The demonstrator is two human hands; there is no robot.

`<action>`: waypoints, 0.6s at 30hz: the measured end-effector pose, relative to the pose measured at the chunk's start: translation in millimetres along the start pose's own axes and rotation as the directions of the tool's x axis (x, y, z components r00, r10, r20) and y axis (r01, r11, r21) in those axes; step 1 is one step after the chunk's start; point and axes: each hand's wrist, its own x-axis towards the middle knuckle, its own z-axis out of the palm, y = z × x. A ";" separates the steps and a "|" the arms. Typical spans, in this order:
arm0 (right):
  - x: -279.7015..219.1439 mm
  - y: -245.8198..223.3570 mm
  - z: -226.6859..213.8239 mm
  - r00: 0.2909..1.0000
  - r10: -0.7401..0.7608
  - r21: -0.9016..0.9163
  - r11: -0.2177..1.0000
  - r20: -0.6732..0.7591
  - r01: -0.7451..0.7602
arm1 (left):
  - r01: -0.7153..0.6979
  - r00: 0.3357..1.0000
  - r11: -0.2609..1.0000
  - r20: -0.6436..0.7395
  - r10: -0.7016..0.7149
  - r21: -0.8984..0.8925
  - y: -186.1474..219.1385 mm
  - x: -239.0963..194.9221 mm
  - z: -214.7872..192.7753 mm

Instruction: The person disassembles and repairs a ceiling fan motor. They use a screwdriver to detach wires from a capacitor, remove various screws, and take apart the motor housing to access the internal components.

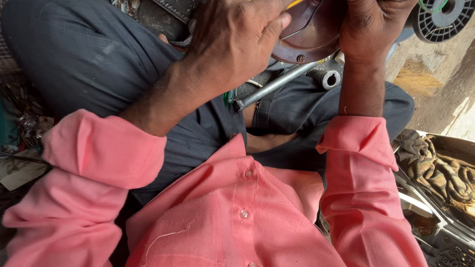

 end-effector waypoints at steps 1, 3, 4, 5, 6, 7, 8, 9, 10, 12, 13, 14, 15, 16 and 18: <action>0.8 -1.1 0.3 1.000 0.001 -0.004 1.000 -0.010 -0.001 | -0.007 1.000 1.000 -0.006 0.007 -0.008 0.9 0.8 1.8; 2.4 -0.9 1.1 1.000 -0.013 0.001 1.000 -0.002 0.013 | -0.006 1.000 0.999 -0.019 0.005 -0.038 2.6 1.1 5.3; 1.7 -0.5 1.6 1.000 -0.018 0.004 1.000 0.002 0.018 | -0.004 1.000 0.999 -0.024 0.003 -0.054 3.2 0.8 7.2; 0.9 -0.3 1.6 1.000 -0.010 0.000 1.000 -0.009 0.010 | 0.006 1.000 0.999 -0.025 -0.008 -0.054 3.1 1.6 8.9; 0.2 0.1 1.7 1.000 -0.003 -0.005 1.000 -0.020 0.003 | 0.017 1.000 0.998 -0.026 -0.018 -0.053 2.5 3.1 10.6; -0.4 0.4 1.5 1.000 0.005 -0.010 1.000 -0.029 -0.005 | 0.028 0.999 0.998 -0.028 -0.029 -0.054 2.8 3.8 12.5; -0.4 0.9 1.2 1.000 -0.004 -0.004 1.000 -0.024 0.004 | 0.046 0.998 0.996 -0.038 -0.049 -0.073 4.0 3.6 14.7; 0.4 1.6 0.9 1.000 -0.013 0.001 1.000 -0.019 0.013 | 0.065 0.996 0.994 -0.047 -0.069 -0.092 5.7 3.6 16.8; 1.1 2.1 0.7 1.000 -0.023 0.007 1.000 -0.014 0.023 | 0.082 0.994 0.990 -0.057 -0.089 -0.111 7.2 4.1 19.0; 1.3 3.0 0.7 0.999 -0.033 0.005 0.999 -0.025 0.033 | 0.228 0.973 0.949 0.028 -0.227 -0.217 10.4 6.1 24.4; 0.6 3.3 0.8 0.999 -0.036 0.004 0.999 -0.031 0.036 | 0.301 0.954 0.916 0.079 -0.291 -0.265 12.0 6.6 26.9; 0.2 3.7 0.8 0.999 -0.039 -0.001 0.999 -0.029 0.039 | 0.285 0.958 0.914 0.054 -0.282 -0.290 13.0 7.9 28.8; 0.4 3.8 0.7 0.999 -0.042 -0.007 0.999 -0.026 0.042 | 0.267 0.962 0.911 0.029 -0.272 -0.314 14.1 10.1 30.1; 0.4 3.6 0.5 0.999 -0.046 -0.014 0.999 -0.023 0.045 | 0.249 0.965 0.908 0.003 -0.263 -0.338 15.7 11.6 29.7; 0.6 1.9 -0.2 1.000 -0.022 -0.007 1.000 -0.017 0.022 | 0.026 0.988 0.994 -0.151 -0.042 -0.106 16.0 13.7 20.5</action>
